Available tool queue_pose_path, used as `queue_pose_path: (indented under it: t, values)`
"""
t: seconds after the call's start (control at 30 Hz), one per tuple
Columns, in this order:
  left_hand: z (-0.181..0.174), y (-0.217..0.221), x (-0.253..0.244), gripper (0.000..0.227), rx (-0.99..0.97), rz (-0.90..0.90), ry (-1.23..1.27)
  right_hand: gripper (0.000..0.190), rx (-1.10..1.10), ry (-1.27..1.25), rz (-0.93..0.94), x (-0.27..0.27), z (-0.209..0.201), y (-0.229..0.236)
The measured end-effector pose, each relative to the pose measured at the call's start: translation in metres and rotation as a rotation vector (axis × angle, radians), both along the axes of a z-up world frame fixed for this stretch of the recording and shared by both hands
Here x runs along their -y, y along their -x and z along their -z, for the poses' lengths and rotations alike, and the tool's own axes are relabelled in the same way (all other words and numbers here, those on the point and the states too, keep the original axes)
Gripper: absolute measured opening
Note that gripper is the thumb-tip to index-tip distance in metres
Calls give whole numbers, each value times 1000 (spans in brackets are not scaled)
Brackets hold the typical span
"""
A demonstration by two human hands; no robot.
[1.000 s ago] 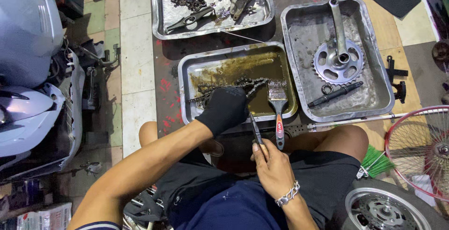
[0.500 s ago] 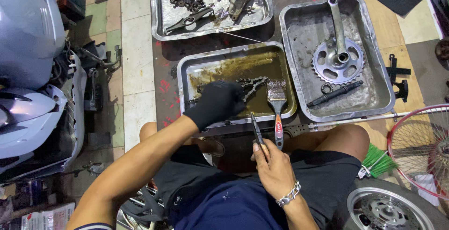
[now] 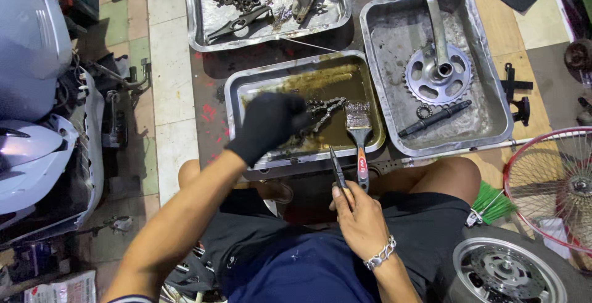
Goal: The person cleans a motorcycle chain by soaking it in a tray of liquid, scrubbing it with a brush, and using pliers to manipulate the chain links.
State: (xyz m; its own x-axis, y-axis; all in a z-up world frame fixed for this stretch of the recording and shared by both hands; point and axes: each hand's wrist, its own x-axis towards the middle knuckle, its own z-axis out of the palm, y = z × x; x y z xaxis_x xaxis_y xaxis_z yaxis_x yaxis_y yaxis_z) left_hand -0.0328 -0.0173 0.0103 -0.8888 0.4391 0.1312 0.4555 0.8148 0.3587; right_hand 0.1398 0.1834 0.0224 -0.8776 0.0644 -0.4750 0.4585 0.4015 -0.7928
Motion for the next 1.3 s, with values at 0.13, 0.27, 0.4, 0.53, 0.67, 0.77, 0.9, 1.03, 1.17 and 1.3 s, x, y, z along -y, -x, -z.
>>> queue_pose_path:
  t: [0.13, 0.27, 0.4, 0.53, 0.67, 0.77, 0.9, 1.03, 1.17, 1.3]
  values:
    - [19, -44, -11, 25, 37, -84, 65, 29, -122, -32, -5, 4, -3, 3]
    - [29, -49, -8, 14, -131, -51, -67, 40, -364, -137, -54, 14, -2, 12]
    - [17, -48, 0, 16, -91, -5, -182, 40, -363, -183, -88, 20, -1, 25]
    - [14, -49, 6, 22, -124, 51, -187, 36, -274, -243, -141, 25, -2, 30]
    - [17, -50, 8, 25, -127, 102, -184, 31, -206, -218, -157, 24, -7, 31]
    - [18, -52, 9, 27, -101, 102, -188, 29, -185, -257, -197, 24, -14, 35]
    - [19, -50, 13, 24, -67, 89, -183, 28, -146, -277, -240, 18, -23, 45]
    - [19, -50, 12, 26, -118, 75, -98, 28, -166, -316, -266, 21, -20, 48]
    - [17, -49, 17, 19, 25, -103, -154, 29, -220, -316, -215, 15, -17, 43]
    - [35, -48, 22, 17, 486, -157, -593, 27, -323, -302, -165, 14, -19, 35]
